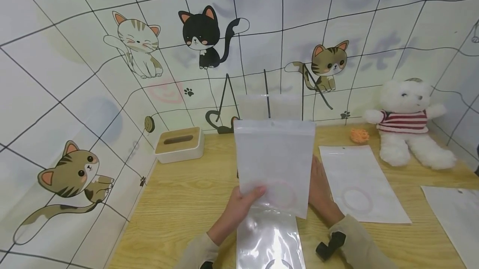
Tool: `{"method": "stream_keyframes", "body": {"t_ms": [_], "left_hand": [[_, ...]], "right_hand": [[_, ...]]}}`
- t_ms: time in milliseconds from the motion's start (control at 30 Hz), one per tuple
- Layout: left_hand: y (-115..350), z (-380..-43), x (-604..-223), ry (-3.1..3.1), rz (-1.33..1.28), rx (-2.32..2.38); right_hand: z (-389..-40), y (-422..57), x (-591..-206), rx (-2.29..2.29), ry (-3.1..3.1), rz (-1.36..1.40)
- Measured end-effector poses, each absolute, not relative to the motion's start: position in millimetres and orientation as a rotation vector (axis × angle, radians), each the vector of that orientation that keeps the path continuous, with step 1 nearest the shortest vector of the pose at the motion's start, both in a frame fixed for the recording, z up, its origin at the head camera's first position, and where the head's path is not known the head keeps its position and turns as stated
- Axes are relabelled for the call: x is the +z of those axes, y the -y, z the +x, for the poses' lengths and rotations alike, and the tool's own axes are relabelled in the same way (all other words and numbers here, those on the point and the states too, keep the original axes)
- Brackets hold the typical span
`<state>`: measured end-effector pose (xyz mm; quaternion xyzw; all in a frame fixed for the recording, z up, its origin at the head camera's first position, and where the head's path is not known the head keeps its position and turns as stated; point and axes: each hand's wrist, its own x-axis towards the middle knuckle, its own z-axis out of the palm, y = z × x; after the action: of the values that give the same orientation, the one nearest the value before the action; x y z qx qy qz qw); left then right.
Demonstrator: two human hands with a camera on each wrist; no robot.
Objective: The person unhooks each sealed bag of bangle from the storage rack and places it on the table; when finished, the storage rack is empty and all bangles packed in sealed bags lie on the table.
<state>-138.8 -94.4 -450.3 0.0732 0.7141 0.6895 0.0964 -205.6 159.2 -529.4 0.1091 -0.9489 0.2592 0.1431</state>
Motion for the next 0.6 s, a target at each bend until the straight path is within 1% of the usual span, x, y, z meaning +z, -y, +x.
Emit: {"method": "stream_keyframes", "body": {"t_ms": [200,367,600], "left_hand": [[108,-128,-444,-2.109,0.169,2.072],[129,-123,-441,-2.145,0.106,2.059],[169,-117,-442,-2.271,-0.102,2.029]], "right_hand": [[-209,-157,-528,0.607,2.824,0.261],[-216,-155,-530,0.776,2.882,0.175],[-216,-153,-532,0.812,2.864,0.15]]}}
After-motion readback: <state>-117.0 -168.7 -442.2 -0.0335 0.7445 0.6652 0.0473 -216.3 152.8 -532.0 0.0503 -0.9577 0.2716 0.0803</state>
